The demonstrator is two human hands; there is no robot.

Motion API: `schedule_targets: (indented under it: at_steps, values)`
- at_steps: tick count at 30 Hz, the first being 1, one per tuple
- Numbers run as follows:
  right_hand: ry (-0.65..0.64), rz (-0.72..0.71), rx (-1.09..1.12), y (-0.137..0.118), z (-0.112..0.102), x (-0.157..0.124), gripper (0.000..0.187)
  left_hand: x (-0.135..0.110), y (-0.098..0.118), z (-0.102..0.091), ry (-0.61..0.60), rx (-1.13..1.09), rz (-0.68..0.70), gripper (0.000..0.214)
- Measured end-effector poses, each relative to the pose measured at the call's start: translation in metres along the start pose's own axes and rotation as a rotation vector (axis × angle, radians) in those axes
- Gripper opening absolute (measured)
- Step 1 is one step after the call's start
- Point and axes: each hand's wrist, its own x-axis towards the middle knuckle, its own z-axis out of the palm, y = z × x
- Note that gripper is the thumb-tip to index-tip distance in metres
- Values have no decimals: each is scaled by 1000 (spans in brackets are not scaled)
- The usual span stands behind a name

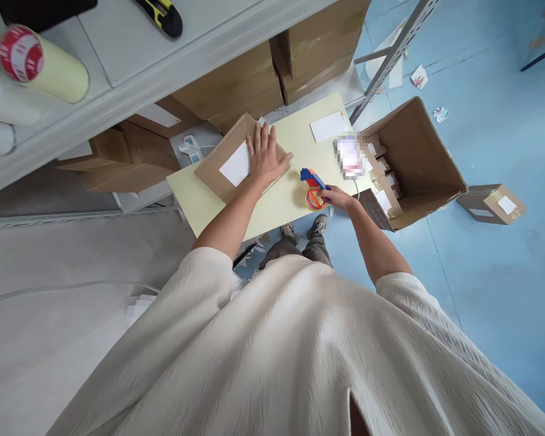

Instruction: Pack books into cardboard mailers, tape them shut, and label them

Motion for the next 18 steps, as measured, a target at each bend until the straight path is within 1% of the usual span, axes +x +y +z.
schedule_targets:
  at_steps: [2,5,7,8,10,12,13,14,15,17,18]
  values:
    - [2,1,74,8,0,-4,48,26,-1,1,62,-46,-65,104]
    - [48,-52,163,12,3,-1,50,57,-2,4,51,-42,-67,101]
    - [70,-76,173,10,6,4,51,66,-4,6,43,-17,-20,97]
    - [74,-74,164,8,7,6,52,67,-5,5,37,-6,9,96]
    - [71,-60,138,6,8,9,52,58,-11,1,22,8,63,93]
    - [72,-48,125,6,8,9,52,37,-19,-9,-3,14,126,90]
    - [71,-45,124,7,8,9,51,24,-24,-16,-23,8,186,92]
    - [68,-42,125,8,8,9,51,9,-29,-23,-75,13,264,97]
    - [62,-37,124,9,8,9,50,-6,-34,-30,-155,35,352,100]
    - [55,-29,111,10,8,11,50,-34,-43,-42,-320,96,521,102]
    - [52,-29,103,10,7,12,50,-47,-47,-48,-379,124,587,102]
